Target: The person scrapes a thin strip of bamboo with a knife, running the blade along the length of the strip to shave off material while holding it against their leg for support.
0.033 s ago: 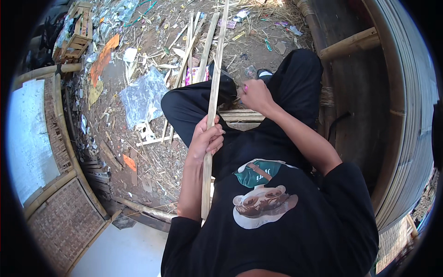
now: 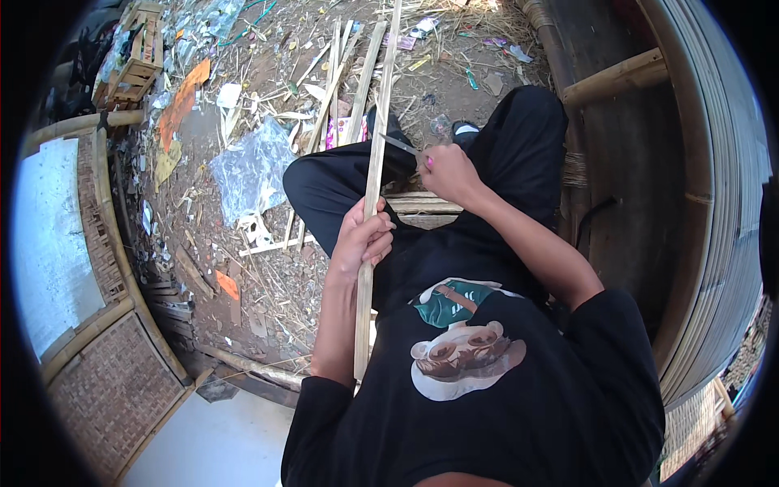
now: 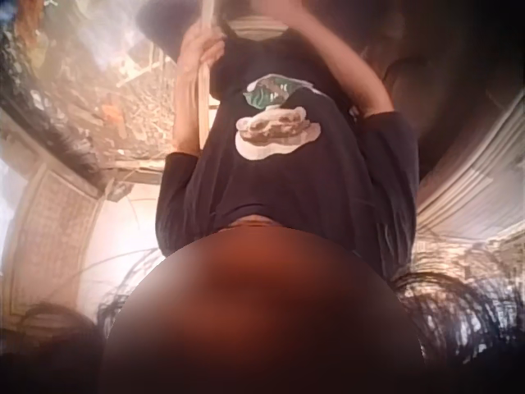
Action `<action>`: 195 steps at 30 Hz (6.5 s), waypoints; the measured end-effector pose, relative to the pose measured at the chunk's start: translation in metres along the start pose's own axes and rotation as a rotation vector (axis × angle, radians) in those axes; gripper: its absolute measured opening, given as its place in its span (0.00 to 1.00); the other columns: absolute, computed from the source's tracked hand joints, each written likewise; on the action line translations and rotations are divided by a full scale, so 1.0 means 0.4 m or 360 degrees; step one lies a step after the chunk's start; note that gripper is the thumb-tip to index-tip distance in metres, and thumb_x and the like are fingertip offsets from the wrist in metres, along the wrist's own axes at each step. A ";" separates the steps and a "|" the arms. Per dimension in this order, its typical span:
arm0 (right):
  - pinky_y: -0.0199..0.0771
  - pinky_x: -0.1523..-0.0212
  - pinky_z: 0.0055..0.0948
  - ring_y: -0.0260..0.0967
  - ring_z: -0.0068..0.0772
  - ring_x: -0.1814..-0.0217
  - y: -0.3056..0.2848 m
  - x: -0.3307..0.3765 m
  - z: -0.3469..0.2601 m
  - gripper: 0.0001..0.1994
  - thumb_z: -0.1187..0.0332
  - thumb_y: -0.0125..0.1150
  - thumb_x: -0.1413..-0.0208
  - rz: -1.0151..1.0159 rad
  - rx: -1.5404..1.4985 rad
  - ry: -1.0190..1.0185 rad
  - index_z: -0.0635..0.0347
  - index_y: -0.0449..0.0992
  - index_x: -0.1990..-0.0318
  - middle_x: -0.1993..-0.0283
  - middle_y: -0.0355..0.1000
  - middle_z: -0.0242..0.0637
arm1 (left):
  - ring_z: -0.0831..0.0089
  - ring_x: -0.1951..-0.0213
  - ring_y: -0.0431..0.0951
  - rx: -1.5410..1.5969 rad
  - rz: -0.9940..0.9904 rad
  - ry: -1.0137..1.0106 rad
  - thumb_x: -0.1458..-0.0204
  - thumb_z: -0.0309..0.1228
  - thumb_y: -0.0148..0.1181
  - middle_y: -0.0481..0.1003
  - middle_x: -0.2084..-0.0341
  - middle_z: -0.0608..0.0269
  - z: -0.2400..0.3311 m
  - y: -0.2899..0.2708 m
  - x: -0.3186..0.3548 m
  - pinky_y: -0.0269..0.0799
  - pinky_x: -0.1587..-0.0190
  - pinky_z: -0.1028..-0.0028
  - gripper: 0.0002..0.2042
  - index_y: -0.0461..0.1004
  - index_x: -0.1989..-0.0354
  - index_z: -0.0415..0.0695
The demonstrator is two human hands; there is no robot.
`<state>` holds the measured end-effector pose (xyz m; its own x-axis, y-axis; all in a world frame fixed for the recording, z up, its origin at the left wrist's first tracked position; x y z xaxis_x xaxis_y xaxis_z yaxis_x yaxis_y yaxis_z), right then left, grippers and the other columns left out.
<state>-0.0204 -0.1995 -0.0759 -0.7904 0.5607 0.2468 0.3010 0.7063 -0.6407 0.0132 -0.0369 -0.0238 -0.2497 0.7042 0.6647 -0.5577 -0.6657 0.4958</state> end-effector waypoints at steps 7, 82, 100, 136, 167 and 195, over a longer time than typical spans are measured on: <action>0.75 0.63 0.48 0.73 0.58 0.68 0.041 0.065 -0.086 0.07 0.71 0.57 0.56 -0.0296 0.0021 -0.0293 0.66 0.77 0.74 0.75 0.72 0.56 | 0.88 0.95 0.51 -0.0063 -0.0007 -0.0080 0.53 0.19 0.51 0.56 0.90 0.76 -0.021 0.029 -0.044 0.48 0.93 0.84 0.10 0.63 0.63 0.44; 0.77 0.64 0.45 0.75 0.55 0.68 0.013 -0.054 0.029 0.07 0.72 0.60 0.61 -0.0373 0.0391 -0.0226 0.68 0.77 0.75 0.74 0.74 0.55 | 0.86 0.96 0.53 -0.0073 -0.0144 -0.0103 0.59 0.13 0.48 0.59 0.89 0.72 -0.095 0.045 0.014 0.51 0.94 0.83 0.13 0.57 0.68 0.45; 0.40 0.89 0.19 0.45 0.12 0.90 0.085 -0.130 0.220 0.16 0.52 0.62 0.46 -0.0323 -0.1599 0.0793 0.57 0.71 0.67 0.86 0.57 0.24 | 0.86 0.96 0.50 -0.0167 0.0169 0.0080 0.49 0.20 0.52 0.53 0.92 0.76 -0.088 -0.046 0.046 0.49 0.94 0.83 0.09 0.59 0.68 0.47; 0.69 0.64 0.53 0.70 0.62 0.68 0.138 0.065 0.008 0.23 0.51 0.38 0.35 -0.0538 -0.0141 -0.0519 0.60 0.74 0.68 0.74 0.71 0.56 | 0.86 0.97 0.50 0.0605 -0.0075 -0.0465 0.33 0.39 0.32 0.53 0.88 0.73 -0.146 -0.012 0.026 0.51 0.97 0.83 0.14 0.60 0.56 0.40; 0.75 0.61 0.46 0.74 0.58 0.67 0.189 0.061 0.062 0.15 0.63 0.58 0.66 -0.0819 0.0275 -0.0114 0.68 0.79 0.75 0.74 0.73 0.59 | 0.87 0.94 0.53 0.0599 -0.0052 -0.0475 0.34 0.40 0.36 0.58 0.84 0.71 -0.236 -0.060 -0.044 0.52 0.93 0.84 0.15 0.65 0.56 0.42; 0.77 0.60 0.45 0.75 0.56 0.60 0.153 -0.012 0.099 0.10 0.75 0.60 0.60 -0.0689 0.0401 0.0111 0.71 0.76 0.68 0.65 0.74 0.59 | 0.88 0.95 0.49 0.0676 -0.0127 -0.0506 0.35 0.35 0.38 0.52 0.89 0.76 -0.192 0.015 -0.063 0.49 0.94 0.84 0.10 0.64 0.64 0.43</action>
<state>-0.0192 -0.1758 -0.1450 -0.7741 0.2733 0.5711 -0.1912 0.7591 -0.6223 -0.0448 -0.0399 -0.0806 0.0690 0.6910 0.7195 -0.1794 -0.7009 0.6903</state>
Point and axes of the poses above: each hand's wrist, its own x-axis away from the middle knuckle, its own y-axis out of the palm, z = x × y, the point moved 10 cm from there along -x, towards the middle knuckle
